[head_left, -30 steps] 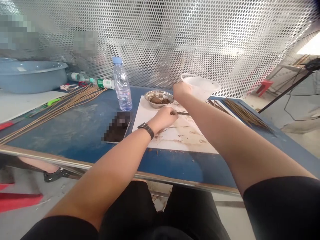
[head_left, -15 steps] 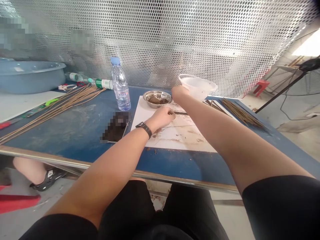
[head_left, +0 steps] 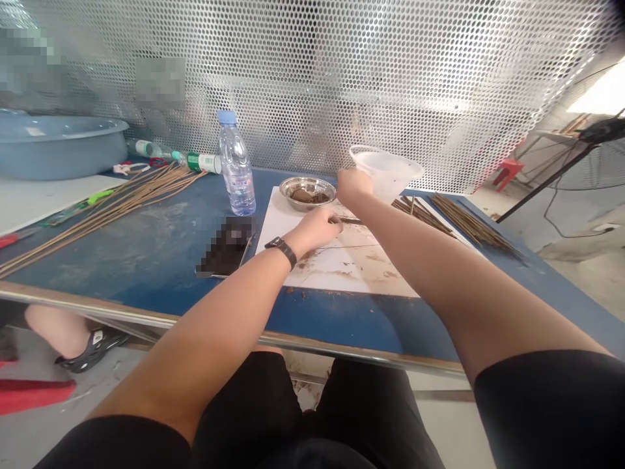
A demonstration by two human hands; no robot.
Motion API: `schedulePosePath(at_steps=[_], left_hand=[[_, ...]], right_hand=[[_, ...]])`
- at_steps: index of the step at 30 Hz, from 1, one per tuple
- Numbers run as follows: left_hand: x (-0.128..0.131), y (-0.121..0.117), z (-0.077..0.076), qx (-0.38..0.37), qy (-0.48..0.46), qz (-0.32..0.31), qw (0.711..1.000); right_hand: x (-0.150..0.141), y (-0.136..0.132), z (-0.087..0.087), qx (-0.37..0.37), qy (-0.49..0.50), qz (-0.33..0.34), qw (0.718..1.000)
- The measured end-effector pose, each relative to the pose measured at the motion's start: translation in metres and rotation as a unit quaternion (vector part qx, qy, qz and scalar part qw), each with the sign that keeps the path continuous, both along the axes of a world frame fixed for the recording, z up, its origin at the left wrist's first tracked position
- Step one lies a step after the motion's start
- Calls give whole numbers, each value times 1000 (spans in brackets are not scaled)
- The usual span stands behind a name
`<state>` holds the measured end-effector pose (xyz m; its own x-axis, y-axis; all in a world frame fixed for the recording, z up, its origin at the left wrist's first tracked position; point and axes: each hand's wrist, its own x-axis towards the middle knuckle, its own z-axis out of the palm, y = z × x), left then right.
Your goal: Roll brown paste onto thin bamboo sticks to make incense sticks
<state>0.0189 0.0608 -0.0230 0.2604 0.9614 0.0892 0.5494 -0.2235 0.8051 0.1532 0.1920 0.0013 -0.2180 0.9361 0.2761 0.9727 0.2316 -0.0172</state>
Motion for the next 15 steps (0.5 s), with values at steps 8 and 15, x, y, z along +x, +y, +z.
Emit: schedulePosePath(at_steps=[8, 15], left_hand=[[1, 2, -1, 24, 5, -1, 1000], [-2, 4, -2, -3, -64, 13, 998]], right_hand=[[12, -24, 11, 26, -7, -55, 998], [58, -65, -2, 19, 174, 39, 984]])
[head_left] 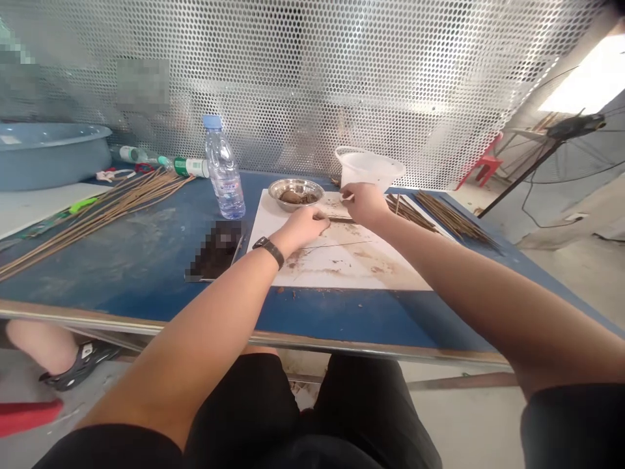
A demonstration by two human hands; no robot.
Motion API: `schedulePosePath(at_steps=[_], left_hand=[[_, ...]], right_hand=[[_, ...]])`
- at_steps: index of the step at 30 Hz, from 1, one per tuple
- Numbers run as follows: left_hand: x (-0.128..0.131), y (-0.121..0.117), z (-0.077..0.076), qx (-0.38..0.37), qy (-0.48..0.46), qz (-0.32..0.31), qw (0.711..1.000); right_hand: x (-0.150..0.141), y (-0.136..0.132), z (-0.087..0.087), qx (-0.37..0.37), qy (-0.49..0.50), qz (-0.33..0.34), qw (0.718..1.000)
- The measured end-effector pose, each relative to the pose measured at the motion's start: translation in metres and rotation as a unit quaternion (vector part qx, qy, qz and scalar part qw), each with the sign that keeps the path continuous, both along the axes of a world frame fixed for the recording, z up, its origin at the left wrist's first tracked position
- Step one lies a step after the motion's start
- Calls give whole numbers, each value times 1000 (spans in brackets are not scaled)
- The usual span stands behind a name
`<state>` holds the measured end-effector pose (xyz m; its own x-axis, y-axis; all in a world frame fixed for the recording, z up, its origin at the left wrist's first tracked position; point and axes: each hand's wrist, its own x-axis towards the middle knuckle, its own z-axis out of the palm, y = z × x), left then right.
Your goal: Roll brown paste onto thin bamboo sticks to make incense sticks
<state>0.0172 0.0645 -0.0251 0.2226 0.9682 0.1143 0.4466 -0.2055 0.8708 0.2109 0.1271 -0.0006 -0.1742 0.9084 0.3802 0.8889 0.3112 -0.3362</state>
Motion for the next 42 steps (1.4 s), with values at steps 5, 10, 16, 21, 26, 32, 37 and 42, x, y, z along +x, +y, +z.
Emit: schedulePosePath(at_steps=[5, 10, 16, 21, 26, 32, 37, 42], left_hand=[[2, -3, 4, -54, -87, -7, 995], [4, -10, 15, -120, -133, 12, 984], [-2, -5, 13, -115, -149, 15, 982], [1, -2, 8, -88, -202, 8, 975], [7, -3, 3, -106, -267, -8, 958], [6, -6, 4, -163, -264, -14, 951], [10, -13, 11, -200, -276, -86, 936], [7, -11, 14, -156, -278, -48, 946]], right_hand=[[11, -42, 1, -128, 347, 38, 928], [13, -62, -7, -148, 458, 104, 871], [23, -65, -27, -175, 402, 122, 890], [18, -64, -32, -110, 341, 175, 917], [6, -64, -35, 5, 223, 195, 955], [8, -63, -33, 43, 133, 200, 970], [7, -65, -27, 51, 16, 164, 985], [4, -63, -21, 43, -9, 57, 997]])
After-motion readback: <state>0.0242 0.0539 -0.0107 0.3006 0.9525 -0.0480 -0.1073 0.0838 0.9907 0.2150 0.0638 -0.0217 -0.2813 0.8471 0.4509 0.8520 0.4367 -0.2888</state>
